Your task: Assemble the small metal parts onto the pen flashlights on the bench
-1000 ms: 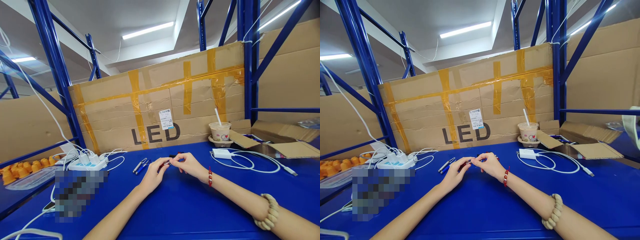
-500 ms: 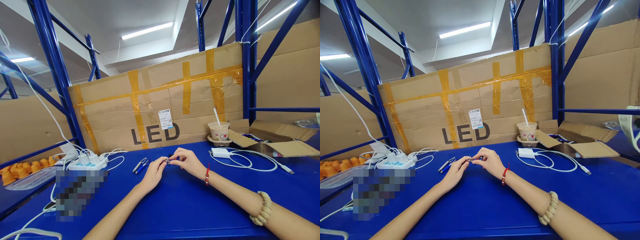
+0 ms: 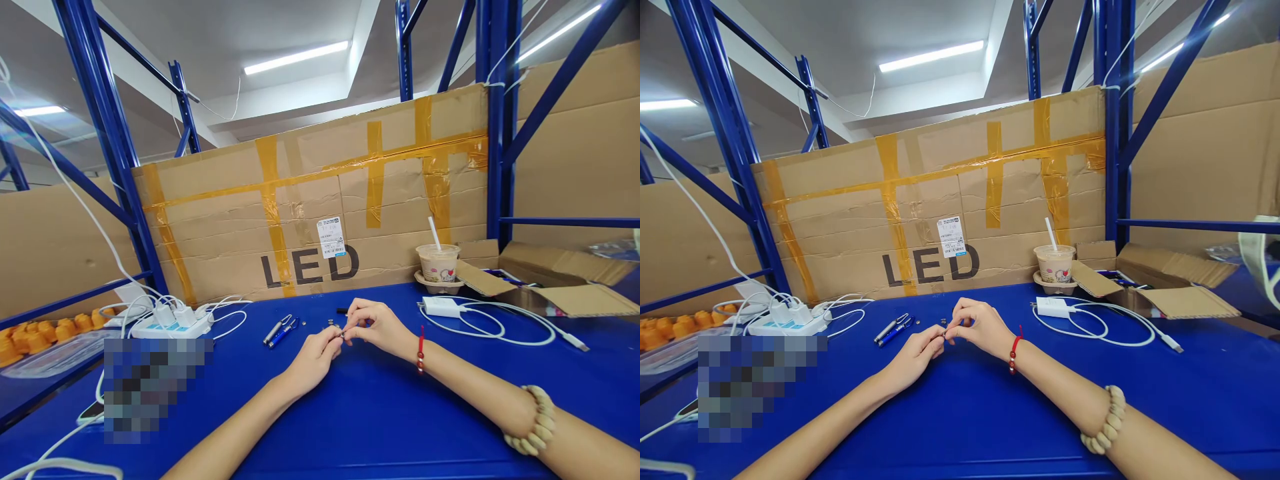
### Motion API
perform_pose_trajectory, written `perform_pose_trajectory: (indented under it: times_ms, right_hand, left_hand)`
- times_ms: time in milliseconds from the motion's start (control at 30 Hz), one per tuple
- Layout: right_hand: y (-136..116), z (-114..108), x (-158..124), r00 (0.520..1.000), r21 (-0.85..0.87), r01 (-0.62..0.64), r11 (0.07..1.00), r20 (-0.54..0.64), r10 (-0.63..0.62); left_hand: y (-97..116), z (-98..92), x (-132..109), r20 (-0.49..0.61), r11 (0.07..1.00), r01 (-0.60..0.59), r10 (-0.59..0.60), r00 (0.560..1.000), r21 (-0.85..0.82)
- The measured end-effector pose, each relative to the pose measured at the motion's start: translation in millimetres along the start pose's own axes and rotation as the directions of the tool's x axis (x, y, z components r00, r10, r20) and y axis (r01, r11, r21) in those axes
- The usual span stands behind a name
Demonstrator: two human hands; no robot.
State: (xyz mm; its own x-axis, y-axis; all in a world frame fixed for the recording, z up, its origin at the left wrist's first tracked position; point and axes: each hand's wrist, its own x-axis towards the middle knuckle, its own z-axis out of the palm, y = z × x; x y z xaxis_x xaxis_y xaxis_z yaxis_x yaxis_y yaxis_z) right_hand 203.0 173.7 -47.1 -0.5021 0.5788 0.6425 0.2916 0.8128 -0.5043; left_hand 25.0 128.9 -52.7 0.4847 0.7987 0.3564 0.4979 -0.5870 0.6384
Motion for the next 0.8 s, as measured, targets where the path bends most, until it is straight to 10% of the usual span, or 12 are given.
perform_pose_trajectory:
  times_ms: [800]
  right_hand:
    - [-18.9, 9.3, 3.4, 0.928, -0.039, -0.372, 0.928, -0.022, 0.371]
  left_hand:
    - [-11.7, 0.5, 2.0, -0.187, 0.99, -0.044, 0.068, 0.98, 0.133]
